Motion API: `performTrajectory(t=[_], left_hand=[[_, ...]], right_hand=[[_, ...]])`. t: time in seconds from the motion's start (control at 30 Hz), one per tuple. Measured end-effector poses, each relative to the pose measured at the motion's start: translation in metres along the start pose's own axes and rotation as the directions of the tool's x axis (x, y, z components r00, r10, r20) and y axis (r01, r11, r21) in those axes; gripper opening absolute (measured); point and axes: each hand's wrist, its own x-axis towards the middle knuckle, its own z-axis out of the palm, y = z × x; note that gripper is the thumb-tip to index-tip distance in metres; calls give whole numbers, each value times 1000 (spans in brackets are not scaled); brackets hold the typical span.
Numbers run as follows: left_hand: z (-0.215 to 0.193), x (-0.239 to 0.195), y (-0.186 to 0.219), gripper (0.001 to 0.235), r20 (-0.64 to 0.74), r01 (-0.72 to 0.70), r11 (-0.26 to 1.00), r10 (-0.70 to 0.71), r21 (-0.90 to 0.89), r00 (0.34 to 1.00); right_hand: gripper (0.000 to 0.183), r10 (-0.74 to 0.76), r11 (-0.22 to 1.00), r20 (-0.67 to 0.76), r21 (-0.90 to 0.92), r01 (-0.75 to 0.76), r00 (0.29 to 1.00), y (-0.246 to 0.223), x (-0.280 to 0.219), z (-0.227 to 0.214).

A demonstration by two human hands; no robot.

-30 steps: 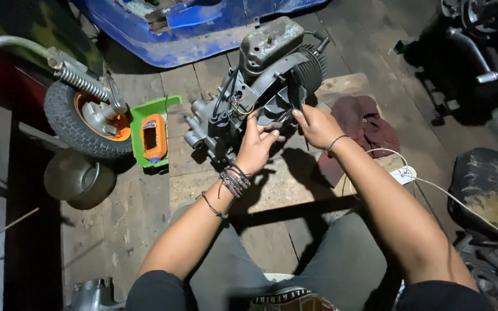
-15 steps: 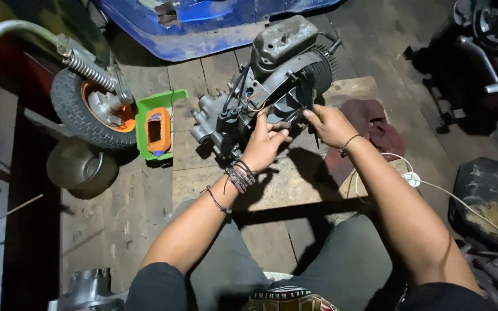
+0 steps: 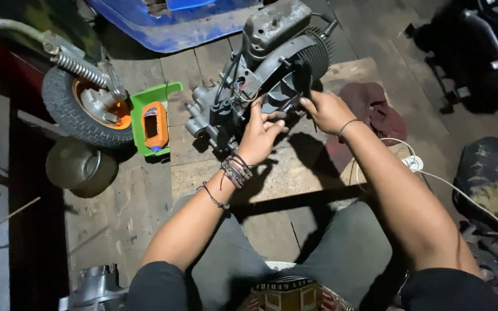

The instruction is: Detaching or adjusting internal components of a small engine using a screwdriver.

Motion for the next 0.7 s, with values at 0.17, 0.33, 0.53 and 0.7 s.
performTrajectory(t=[0.17, 0.33, 0.53, 0.7], left_hand=[[2, -2, -5, 81, 4, 3, 1000, -3, 7, 1000], [-5, -2, 4, 87, 40, 19, 999, -21, 35, 999], [2, -1, 9, 93, 25, 33, 998, -34, 52, 999], [-3, -4, 9, 92, 26, 48, 997, -49, 56, 998]], right_hand=[[42, 49, 998, 47, -36, -47, 998, 11, -10, 7], [38, 105, 989, 73, -115, -96, 992, 40, -13, 2], [41, -10, 999, -3, -50, 10, 1000, 7, -13, -1], [40, 5, 998, 34, -68, -2, 999, 16, -6, 9]])
